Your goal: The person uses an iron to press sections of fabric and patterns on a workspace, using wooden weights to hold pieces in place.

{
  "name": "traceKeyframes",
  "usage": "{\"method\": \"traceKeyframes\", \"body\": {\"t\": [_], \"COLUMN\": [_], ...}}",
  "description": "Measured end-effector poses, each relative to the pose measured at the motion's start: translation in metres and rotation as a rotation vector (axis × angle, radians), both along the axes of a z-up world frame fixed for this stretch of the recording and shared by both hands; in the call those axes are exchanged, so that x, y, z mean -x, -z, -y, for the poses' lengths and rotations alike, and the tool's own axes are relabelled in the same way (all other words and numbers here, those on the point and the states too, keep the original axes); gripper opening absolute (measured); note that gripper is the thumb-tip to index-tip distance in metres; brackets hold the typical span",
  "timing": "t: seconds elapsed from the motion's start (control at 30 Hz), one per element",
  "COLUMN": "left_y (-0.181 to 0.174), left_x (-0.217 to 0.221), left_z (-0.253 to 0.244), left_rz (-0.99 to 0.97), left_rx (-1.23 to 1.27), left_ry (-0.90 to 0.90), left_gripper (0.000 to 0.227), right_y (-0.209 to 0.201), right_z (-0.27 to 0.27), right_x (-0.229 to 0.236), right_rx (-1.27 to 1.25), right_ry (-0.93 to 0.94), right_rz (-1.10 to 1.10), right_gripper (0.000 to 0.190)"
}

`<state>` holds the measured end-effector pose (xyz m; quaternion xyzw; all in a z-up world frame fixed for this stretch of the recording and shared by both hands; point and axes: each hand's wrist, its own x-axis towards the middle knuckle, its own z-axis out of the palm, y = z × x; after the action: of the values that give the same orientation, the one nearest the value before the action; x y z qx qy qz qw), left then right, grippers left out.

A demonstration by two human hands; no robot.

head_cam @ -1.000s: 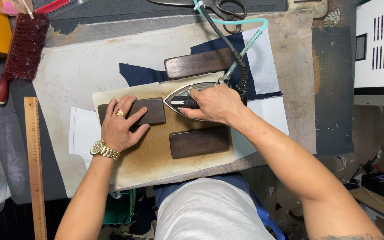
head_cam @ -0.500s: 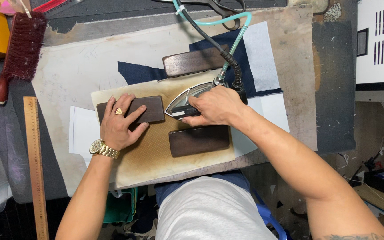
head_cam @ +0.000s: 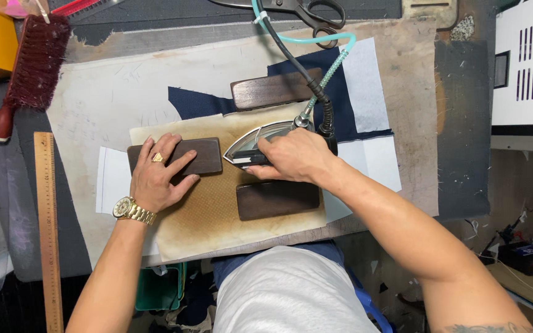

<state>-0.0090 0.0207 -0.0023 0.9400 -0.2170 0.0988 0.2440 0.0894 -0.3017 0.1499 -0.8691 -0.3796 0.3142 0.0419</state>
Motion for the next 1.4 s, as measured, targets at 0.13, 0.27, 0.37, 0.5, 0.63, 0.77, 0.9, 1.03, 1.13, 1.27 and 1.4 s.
{"method": "traceKeyframes", "body": {"t": [0.13,0.27,0.37,0.5,0.63,0.77,0.9,1.03,1.13,1.27,1.4], "left_y": [0.003,0.003,0.003,-0.003,0.01,0.02,0.02,0.012,0.003,-0.014,-0.013], "left_x": [0.003,0.004,0.002,0.0,-0.004,-0.013,-0.034,-0.057,-0.06,-0.057,-0.059], "left_z": [-0.011,-0.008,0.005,0.021,0.033,0.071,0.125,0.172,0.182,0.182,0.183], "left_rz": [0.008,-0.003,-0.007,-0.005,-0.029,-0.047,-0.054,-0.048,-0.071,-0.042,-0.004], "left_rx": [0.0,0.014,0.014,-0.004,0.005,0.03,0.039,0.047,0.018,0.011,0.012], "left_ry": [0.004,0.007,0.005,0.047,0.08,0.168,0.269,0.337,0.334,0.357,0.351], "left_gripper": [0.048,0.047,0.046,0.046,0.049,0.049,0.049,0.049,0.05,0.05,0.05], "right_y": [0.003,0.006,0.008,0.005,0.004,0.001,-0.007,-0.031,-0.033,-0.013,-0.002], "right_z": [-0.01,-0.007,0.004,0.017,0.032,0.061,0.103,0.15,0.198,0.267,0.31], "right_x": [0.003,0.001,-0.002,-0.003,-0.005,-0.003,0.003,0.014,0.024,0.036,0.032], "right_rx": [-0.057,-0.051,-0.037,-0.01,-0.003,0.061,0.173,0.208,0.23,0.156,0.039], "right_ry": [-0.006,0.003,0.007,0.024,0.071,0.192,0.339,0.519,0.721,1.094,1.246], "right_rz": [0.012,0.021,0.045,0.073,0.071,0.068,0.096,0.102,0.09,0.11,0.199], "right_gripper": [0.061,0.059,0.058,0.059,0.056,0.057,0.059,0.059,0.064,0.058,0.068]}}
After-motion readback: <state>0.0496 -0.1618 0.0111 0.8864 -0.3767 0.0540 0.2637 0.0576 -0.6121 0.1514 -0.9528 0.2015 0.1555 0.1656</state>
